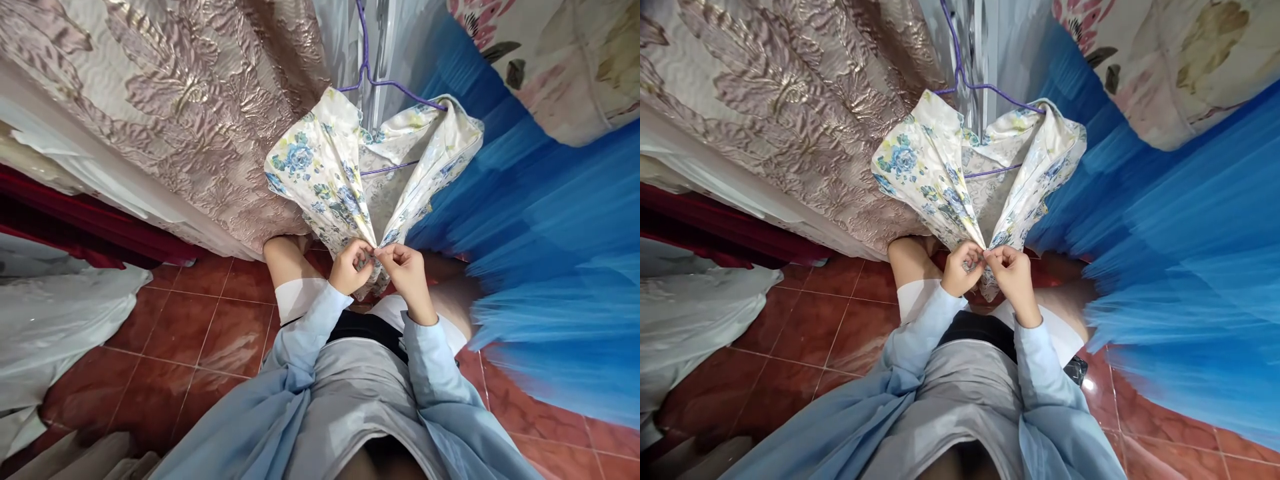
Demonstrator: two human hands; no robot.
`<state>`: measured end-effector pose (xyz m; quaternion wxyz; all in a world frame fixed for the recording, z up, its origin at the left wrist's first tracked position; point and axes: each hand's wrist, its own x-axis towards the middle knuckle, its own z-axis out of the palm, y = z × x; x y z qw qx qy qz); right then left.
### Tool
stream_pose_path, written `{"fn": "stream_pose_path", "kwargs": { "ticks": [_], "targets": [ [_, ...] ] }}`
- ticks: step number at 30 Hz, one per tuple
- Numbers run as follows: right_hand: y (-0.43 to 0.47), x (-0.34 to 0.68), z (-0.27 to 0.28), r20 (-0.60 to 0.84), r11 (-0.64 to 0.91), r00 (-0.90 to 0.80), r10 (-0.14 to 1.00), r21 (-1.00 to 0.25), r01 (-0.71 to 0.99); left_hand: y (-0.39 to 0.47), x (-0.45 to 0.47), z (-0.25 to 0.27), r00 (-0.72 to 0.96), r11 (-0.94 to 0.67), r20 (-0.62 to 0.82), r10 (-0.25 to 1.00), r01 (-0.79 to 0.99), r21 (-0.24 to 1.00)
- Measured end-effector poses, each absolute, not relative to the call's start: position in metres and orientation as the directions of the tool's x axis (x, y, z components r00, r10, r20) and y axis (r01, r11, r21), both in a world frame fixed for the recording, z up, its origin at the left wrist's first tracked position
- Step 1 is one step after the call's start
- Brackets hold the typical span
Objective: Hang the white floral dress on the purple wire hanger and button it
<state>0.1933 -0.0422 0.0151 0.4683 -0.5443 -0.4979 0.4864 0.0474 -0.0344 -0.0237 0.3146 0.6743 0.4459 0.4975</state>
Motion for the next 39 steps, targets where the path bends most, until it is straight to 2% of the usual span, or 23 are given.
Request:
{"fn": "stream_pose_path", "kwargs": {
  "ticks": [6, 13, 16, 21, 25, 29, 31, 35, 36, 39],
  "targets": [
    [-0.044, 0.188, 0.025, -0.144, -0.141, -0.048, 0.988, -0.988, 0.056, -0.032, 0.050, -0.027, 0.022, -0.453, 0.489, 0.872, 0.417, 0.788],
    [-0.043, 0.187, 0.028, -0.225, -0.236, -0.078, 0.971, -0.957, -0.170, -0.037, 0.053, -0.026, -0.021, -0.445, 0.487, 0.873, 0.371, 0.815],
    [-0.022, 0.185, 0.045, -0.152, -0.156, -0.036, 0.988, -0.968, -0.195, -0.040, 0.054, -0.027, -0.006, -0.442, 0.478, 0.878, 0.371, 0.817],
    [0.059, 0.175, 0.103, 0.077, 0.069, -0.030, 0.997, -0.975, -0.213, -0.048, 0.059, -0.031, 0.005, -0.398, 0.431, 0.903, 0.395, 0.828],
    [0.111, 0.164, 0.142, 0.098, 0.073, -0.104, 0.990, -0.972, -0.222, -0.050, 0.058, -0.039, 0.007, -0.375, 0.409, 0.913, 0.414, 0.830],
    [0.113, 0.157, 0.154, 0.129, 0.103, -0.141, 0.982, -0.978, -0.180, -0.041, 0.046, -0.041, 0.017, -0.382, 0.409, 0.913, 0.392, 0.837],
    [0.103, 0.157, 0.152, 0.157, 0.132, -0.143, 0.977, -0.976, -0.174, -0.027, 0.036, -0.027, 0.002, -0.422, 0.452, 0.892, 0.363, 0.831],
    [0.084, 0.163, 0.148, 0.178, 0.155, -0.131, 0.975, -0.974, -0.164, 0.021, 0.015, 0.038, -0.162, -0.508, 0.577, 0.800, 0.328, 0.797],
    [0.081, 0.164, 0.148, 0.185, 0.165, -0.126, 0.975, -0.974, -0.157, 0.036, 0.011, 0.057, -0.161, -0.539, 0.604, 0.780, 0.315, 0.781],
    [0.078, 0.168, 0.149, 0.218, 0.206, -0.111, 0.970, -0.973, -0.104, 0.083, 0.003, 0.102, 0.015, -0.627, 0.650, 0.759, 0.285, 0.725]
  ]
}}
